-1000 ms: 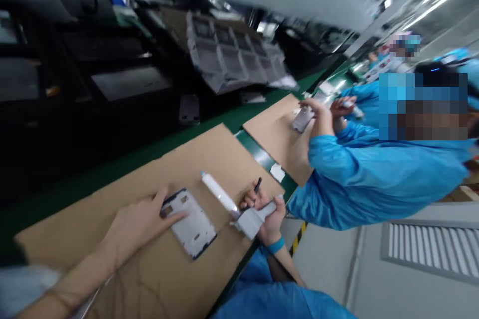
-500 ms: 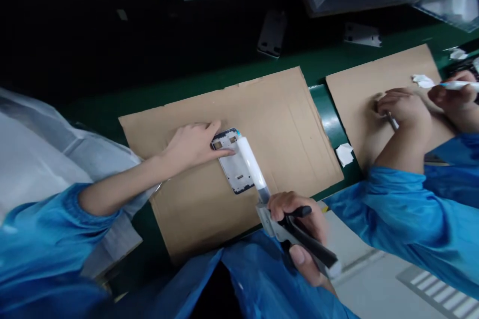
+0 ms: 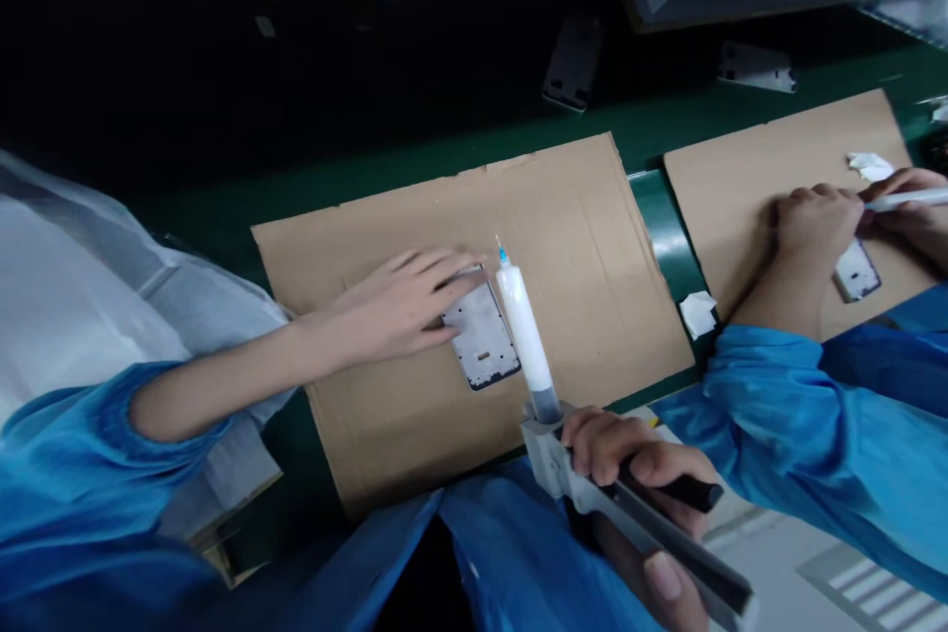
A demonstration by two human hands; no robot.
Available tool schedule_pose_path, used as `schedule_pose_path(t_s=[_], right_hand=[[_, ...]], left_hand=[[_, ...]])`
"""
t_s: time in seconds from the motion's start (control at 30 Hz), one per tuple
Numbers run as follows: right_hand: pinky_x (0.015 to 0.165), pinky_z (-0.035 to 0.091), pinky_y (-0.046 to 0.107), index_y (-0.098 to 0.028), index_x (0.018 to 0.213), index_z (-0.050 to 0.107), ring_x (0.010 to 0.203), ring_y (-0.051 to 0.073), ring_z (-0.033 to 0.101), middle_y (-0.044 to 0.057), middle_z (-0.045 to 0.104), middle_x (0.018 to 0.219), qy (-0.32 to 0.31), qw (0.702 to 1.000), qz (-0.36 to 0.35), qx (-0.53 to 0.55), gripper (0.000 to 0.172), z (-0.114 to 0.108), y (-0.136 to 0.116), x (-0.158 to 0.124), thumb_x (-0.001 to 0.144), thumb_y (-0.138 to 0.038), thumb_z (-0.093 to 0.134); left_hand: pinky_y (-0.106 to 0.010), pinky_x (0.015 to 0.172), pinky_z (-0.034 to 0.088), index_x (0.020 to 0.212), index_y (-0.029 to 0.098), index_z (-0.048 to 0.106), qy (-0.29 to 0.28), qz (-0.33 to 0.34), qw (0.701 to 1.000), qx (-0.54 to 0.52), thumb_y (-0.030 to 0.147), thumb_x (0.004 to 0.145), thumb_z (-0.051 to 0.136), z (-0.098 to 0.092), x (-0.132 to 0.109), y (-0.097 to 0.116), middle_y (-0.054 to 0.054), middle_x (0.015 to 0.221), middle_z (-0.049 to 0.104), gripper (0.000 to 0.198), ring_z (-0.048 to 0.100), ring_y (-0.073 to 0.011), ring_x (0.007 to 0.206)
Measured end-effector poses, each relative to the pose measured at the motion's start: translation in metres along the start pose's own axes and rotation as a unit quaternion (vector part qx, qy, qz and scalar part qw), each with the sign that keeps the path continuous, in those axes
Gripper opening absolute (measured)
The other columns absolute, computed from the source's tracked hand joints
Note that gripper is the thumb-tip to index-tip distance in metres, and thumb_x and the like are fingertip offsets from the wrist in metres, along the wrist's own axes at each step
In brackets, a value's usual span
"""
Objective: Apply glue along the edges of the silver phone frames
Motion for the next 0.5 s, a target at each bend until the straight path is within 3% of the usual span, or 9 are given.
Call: schedule_pose_path(t_s=[0.1,0.23,0.37,0.43,0.5], right_hand=[[0.117,0.056,0.047,-0.012,0.129,0.067,0.130,0.023,0.062,0.013,0.065,0.132,-0.022,0.999,0.038,-0.032,0.038,0.015,0.010,0.005,0.108,-0.043,0.064],[0.120,0.055,0.048,-0.012,0.132,0.066,0.135,0.023,0.061,0.012,0.065,0.135,-0.037,0.997,0.056,-0.048,0.037,0.023,0.012,0.010,0.108,-0.040,0.064],[0.120,0.054,0.050,-0.013,0.138,0.063,0.137,0.024,0.059,0.013,0.063,0.140,-0.031,0.995,0.083,-0.051,0.042,0.023,0.015,0.014,0.108,-0.042,0.064],[0.120,0.054,0.050,-0.013,0.138,0.063,0.137,0.025,0.058,0.013,0.062,0.141,-0.028,0.995,0.089,-0.046,0.042,0.023,0.015,0.014,0.107,-0.042,0.064],[0.121,0.053,0.051,-0.013,0.138,0.064,0.137,0.024,0.059,0.013,0.062,0.141,-0.022,0.994,0.101,-0.040,0.041,0.023,0.017,0.015,0.107,-0.041,0.065]], left_hand=[[-0.046,0.134,0.034,0.168,0.020,0.044,-0.027,0.040,0.999,-0.004,0.040,0.107,0.070,0.008,-0.002,0.010,-0.015,0.181,0.036,0.070,0.035,-0.0321,0.167],[-0.050,0.136,0.029,0.174,0.021,0.035,-0.028,0.010,0.999,-0.028,0.058,0.103,0.072,0.012,-0.003,-0.005,-0.014,0.185,0.026,0.089,0.027,-0.0345,0.170],[-0.060,0.139,0.015,0.175,0.031,0.032,-0.047,0.072,0.996,-0.025,0.053,0.103,0.074,0.021,-0.003,-0.001,-0.007,0.185,0.028,0.087,0.014,-0.0345,0.174],[-0.060,0.138,0.016,0.172,0.031,0.038,-0.040,0.089,0.995,-0.024,0.052,0.105,0.071,0.021,-0.001,0.002,-0.008,0.181,0.037,0.077,0.022,-0.0342,0.172],[-0.056,0.134,0.026,0.167,0.027,0.048,-0.020,0.079,0.997,-0.016,0.056,0.105,0.071,0.016,0.001,0.003,-0.011,0.174,0.049,0.072,0.038,-0.0356,0.164]])
Point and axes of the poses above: each hand's wrist, its own x-axis towards the middle knuckle, its own z-axis out of the palm, y = z × x, the point moved 10 cm from there along x, towards the middle knuckle
